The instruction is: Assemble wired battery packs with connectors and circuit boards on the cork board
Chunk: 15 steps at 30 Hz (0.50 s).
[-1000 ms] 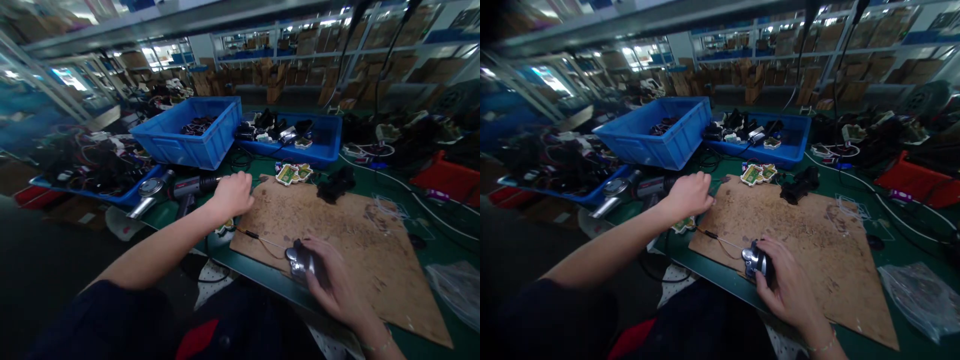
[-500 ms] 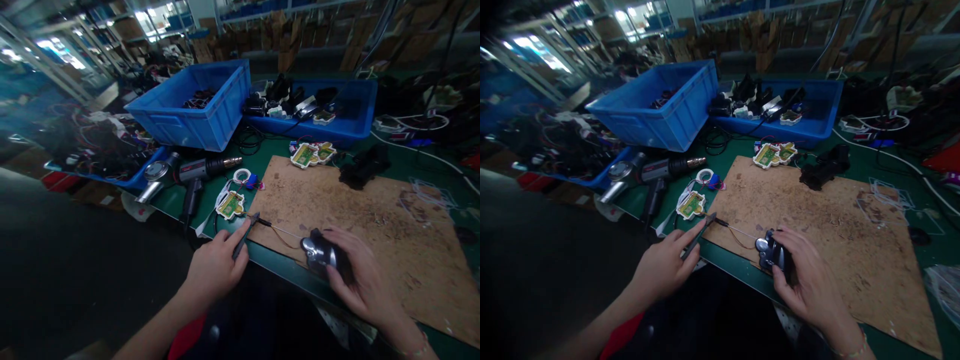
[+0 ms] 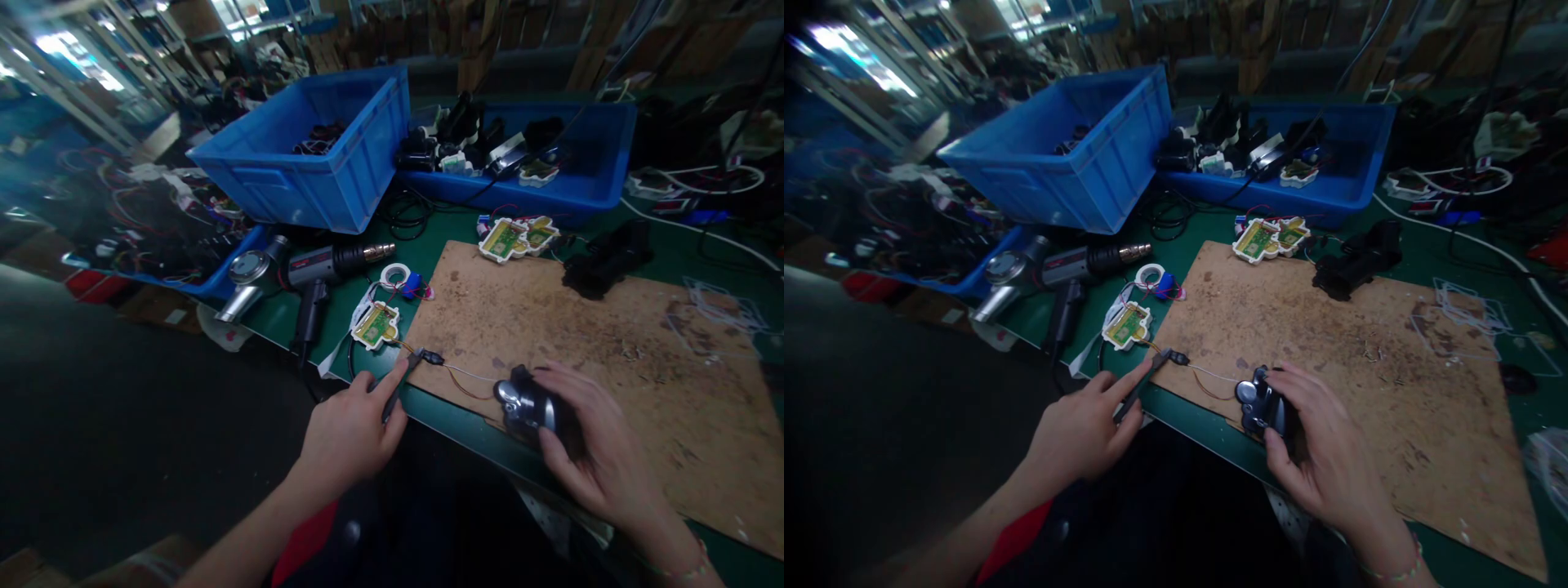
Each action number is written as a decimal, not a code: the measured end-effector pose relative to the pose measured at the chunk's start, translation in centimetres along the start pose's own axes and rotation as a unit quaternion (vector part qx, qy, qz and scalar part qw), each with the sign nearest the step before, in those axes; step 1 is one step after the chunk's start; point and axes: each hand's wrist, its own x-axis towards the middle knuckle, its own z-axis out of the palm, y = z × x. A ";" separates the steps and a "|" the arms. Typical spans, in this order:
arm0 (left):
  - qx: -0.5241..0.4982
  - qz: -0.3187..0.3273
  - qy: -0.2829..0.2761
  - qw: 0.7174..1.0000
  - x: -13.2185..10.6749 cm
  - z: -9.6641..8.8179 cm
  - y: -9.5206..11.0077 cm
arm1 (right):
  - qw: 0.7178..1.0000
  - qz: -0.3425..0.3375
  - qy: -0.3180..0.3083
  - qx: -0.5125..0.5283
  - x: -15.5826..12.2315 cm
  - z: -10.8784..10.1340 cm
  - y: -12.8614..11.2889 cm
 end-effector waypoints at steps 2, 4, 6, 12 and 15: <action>0.017 0.003 -0.006 1.000 0.1 0.0 0.0 | 1.000 -0.003 0.002 0.000 0.0 0.0 0.1; 0.036 0.008 -0.015 0.999 0.2 -0.1 0.0 | 1.000 -0.004 0.002 0.000 -0.1 0.1 0.2; 0.053 0.013 -0.028 0.998 0.3 -0.3 0.1 | 1.000 -0.006 0.001 0.000 -0.1 0.1 0.4; 0.081 0.020 -0.065 0.994 0.7 -1.4 0.4 | 1.000 -0.017 -0.002 0.004 0.1 0.1 0.4; 0.081 0.025 -0.071 0.994 0.9 -1.8 0.2 | 1.000 -0.019 -0.003 0.002 0.1 0.1 0.4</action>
